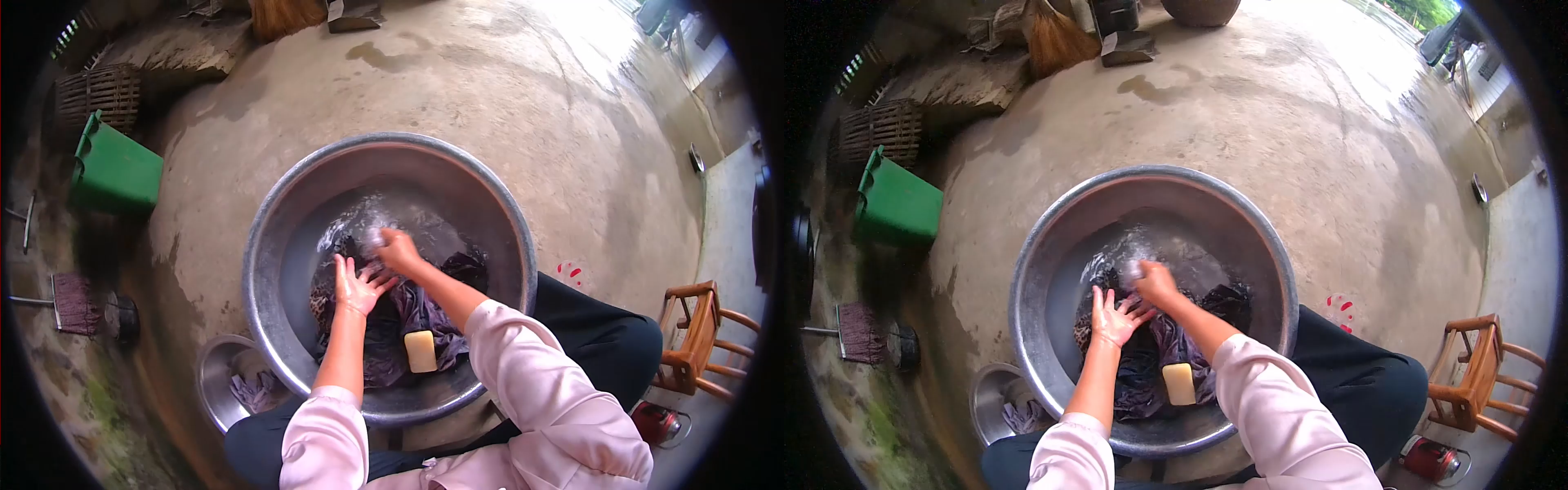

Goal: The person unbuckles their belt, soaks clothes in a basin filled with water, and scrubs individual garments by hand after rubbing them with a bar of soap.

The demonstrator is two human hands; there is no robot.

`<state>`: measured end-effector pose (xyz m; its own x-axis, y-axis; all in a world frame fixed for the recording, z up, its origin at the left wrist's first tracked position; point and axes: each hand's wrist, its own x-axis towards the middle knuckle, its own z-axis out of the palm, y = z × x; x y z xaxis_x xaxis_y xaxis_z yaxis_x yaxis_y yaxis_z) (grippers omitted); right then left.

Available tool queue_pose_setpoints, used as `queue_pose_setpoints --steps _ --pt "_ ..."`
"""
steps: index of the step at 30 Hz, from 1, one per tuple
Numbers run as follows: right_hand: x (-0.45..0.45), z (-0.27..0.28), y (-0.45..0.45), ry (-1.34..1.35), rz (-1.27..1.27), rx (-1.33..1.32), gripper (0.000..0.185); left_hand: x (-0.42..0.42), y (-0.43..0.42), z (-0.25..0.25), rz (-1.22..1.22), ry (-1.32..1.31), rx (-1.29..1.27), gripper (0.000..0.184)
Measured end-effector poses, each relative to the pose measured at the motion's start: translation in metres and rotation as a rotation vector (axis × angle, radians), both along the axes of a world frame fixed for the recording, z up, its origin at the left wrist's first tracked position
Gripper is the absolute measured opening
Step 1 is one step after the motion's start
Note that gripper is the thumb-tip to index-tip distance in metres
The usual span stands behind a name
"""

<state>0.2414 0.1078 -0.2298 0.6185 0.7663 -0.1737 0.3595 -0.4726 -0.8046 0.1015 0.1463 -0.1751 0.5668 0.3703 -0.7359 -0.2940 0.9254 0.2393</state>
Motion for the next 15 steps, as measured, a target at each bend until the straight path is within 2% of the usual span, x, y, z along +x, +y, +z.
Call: queue_pose_setpoints --steps 1,4,5,6,9,11,14,15 --pt "-0.016 0.027 -0.001 0.008 0.067 0.027 0.03 0.001 0.0 0.009 -0.011 0.042 0.019 0.093" --pt "-0.066 0.1 -0.009 -0.007 0.252 0.128 0.036 -0.034 0.037 -0.084 0.007 -0.47 -0.061 0.09" --pt "-0.077 0.128 -0.018 -0.016 0.405 0.146 0.035 -0.04 0.04 -0.091 0.002 -0.574 -0.016 0.086" --pt "-0.092 0.15 -0.028 -0.103 0.437 0.109 0.038 -0.046 0.042 -0.093 -0.016 -0.7 0.034 0.083" --pt "-0.12 0.17 -0.045 -0.195 0.481 0.198 0.043 -0.051 0.034 -0.084 -0.066 -0.973 0.149 0.074" --pt "-0.126 0.161 -0.044 -0.336 0.414 0.249 0.039 -0.052 0.029 -0.078 -0.102 -1.102 0.213 0.069" --pt "-0.122 0.15 -0.027 -0.431 0.25 0.244 0.033 -0.046 0.022 -0.066 -0.115 -1.124 0.285 0.065" --pt "-0.113 0.142 -0.021 -0.354 0.113 0.35 0.032 -0.038 0.017 -0.051 -0.01 -0.819 0.226 0.06"
